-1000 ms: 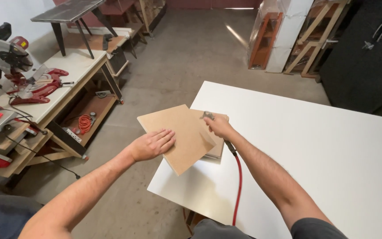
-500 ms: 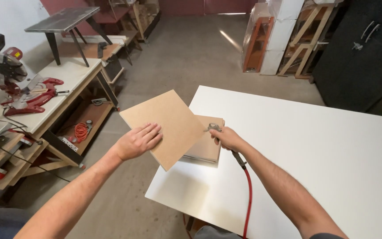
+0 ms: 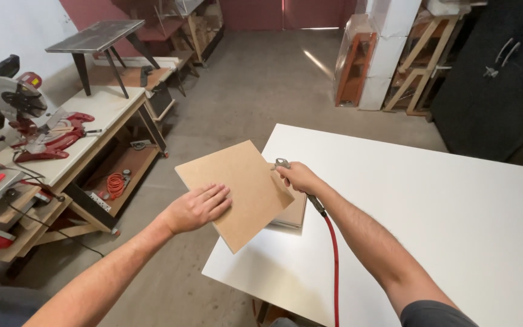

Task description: Cleaning dust off wooden boards using a compressed air blow gun in a workshop environment.

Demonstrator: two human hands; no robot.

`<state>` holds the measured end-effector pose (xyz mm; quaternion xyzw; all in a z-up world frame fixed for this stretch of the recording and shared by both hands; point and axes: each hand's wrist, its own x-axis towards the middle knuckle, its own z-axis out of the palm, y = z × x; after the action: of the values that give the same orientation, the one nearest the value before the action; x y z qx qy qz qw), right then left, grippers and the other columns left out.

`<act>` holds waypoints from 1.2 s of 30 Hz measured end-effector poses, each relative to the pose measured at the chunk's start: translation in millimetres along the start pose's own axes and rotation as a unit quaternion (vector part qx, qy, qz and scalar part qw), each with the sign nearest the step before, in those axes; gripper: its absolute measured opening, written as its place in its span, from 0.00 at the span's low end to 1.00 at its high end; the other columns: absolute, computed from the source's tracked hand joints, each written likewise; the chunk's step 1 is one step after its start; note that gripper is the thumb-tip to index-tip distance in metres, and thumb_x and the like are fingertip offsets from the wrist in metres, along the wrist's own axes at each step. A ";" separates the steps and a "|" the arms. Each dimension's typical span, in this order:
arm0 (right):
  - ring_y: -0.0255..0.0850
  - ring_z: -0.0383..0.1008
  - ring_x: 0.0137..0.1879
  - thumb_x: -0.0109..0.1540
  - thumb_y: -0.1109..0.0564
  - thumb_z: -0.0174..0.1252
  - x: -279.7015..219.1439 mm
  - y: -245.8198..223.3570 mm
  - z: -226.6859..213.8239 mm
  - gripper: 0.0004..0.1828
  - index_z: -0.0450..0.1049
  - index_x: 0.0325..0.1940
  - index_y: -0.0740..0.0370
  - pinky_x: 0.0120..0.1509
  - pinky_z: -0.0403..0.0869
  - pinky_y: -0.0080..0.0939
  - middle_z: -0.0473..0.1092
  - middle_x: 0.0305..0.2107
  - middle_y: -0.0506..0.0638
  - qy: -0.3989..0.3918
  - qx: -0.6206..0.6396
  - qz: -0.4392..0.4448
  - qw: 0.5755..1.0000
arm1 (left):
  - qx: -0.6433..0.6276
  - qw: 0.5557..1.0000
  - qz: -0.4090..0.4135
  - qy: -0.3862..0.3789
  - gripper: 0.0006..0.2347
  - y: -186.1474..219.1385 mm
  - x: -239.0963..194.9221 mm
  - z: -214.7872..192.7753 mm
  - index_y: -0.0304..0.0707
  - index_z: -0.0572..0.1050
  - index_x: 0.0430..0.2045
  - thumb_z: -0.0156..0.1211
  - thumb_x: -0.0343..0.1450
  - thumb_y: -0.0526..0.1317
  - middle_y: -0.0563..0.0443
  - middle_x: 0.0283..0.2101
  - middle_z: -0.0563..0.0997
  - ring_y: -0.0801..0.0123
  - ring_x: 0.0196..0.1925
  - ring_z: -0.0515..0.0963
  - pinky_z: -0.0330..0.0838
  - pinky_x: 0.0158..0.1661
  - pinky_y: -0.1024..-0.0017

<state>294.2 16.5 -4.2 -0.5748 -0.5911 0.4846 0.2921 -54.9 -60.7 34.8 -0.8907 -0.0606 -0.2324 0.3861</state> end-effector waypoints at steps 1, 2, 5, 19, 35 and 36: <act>0.36 0.59 0.10 0.69 0.46 0.50 -1.3 -7.7 -0.5 0.21 0.73 0.41 0.69 0.09 0.58 0.34 0.68 0.18 0.56 -0.004 -0.002 -0.001 1.000 | 0.002 1.000 -0.003 -0.002 0.11 1.0 3.8 -2.9 0.37 0.77 0.47 0.44 0.80 0.37 0.34 0.51 0.81 0.53 0.56 0.82 0.74 0.58 0.58; 0.36 0.59 0.11 0.68 0.45 0.51 -0.8 -15.5 2.0 0.21 0.73 0.41 0.69 0.09 0.58 0.34 0.68 0.19 0.56 -0.013 0.010 -0.003 1.000 | -0.003 1.000 0.001 0.004 0.11 -1.4 4.2 -4.5 0.37 0.77 0.47 0.44 0.80 0.36 0.34 0.51 0.81 0.52 0.55 0.82 0.74 0.58 0.58; 0.37 0.60 0.12 0.68 0.44 0.51 9.9 -30.7 1.5 0.22 0.73 0.41 0.68 0.10 0.58 0.35 0.68 0.19 0.56 -0.025 -0.007 -0.019 0.999 | 0.000 1.000 0.007 0.009 0.11 -2.4 11.3 -7.5 0.36 0.77 0.47 0.44 0.80 0.36 0.34 0.50 0.82 0.52 0.54 0.83 0.75 0.57 0.59; 0.38 0.63 0.13 0.68 0.44 0.50 36.6 -62.5 23.2 0.23 0.74 0.40 0.69 0.11 0.60 0.36 0.69 0.19 0.55 0.026 -0.071 -0.017 0.997 | -0.027 0.999 0.016 0.025 0.12 16.5 5.4 -6.5 0.36 0.77 0.46 0.42 0.80 0.35 0.35 0.47 0.82 0.53 0.52 0.84 0.76 0.56 0.59; 0.50 0.78 0.40 0.70 0.38 0.46 -126.7 -105.5 63.9 0.25 0.74 0.39 0.61 0.50 0.76 0.49 0.76 0.24 0.52 -0.075 -0.237 -0.083 0.965 | 0.023 0.999 -0.040 -0.016 0.14 -12.1 -28.4 53.7 0.29 0.73 0.55 0.44 0.79 0.37 0.34 0.55 0.80 0.54 0.57 0.81 0.72 0.60 0.61; 0.48 0.78 0.40 0.69 0.35 0.46 -128.4 -90.3 64.8 0.25 0.73 0.38 0.58 0.50 0.76 0.48 0.76 0.24 0.49 -0.076 -0.228 -0.062 0.969 | 0.025 0.998 -0.049 -0.022 0.15 -14.4 -28.1 55.6 0.30 0.72 0.57 0.45 0.78 0.37 0.34 0.57 0.79 0.54 0.58 0.80 0.72 0.61 0.61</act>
<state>221.5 -110.8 81.7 -0.5500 -0.7408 0.3601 0.1377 -63.5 -8.9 -1.6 -0.8814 -0.1190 -0.2297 0.3952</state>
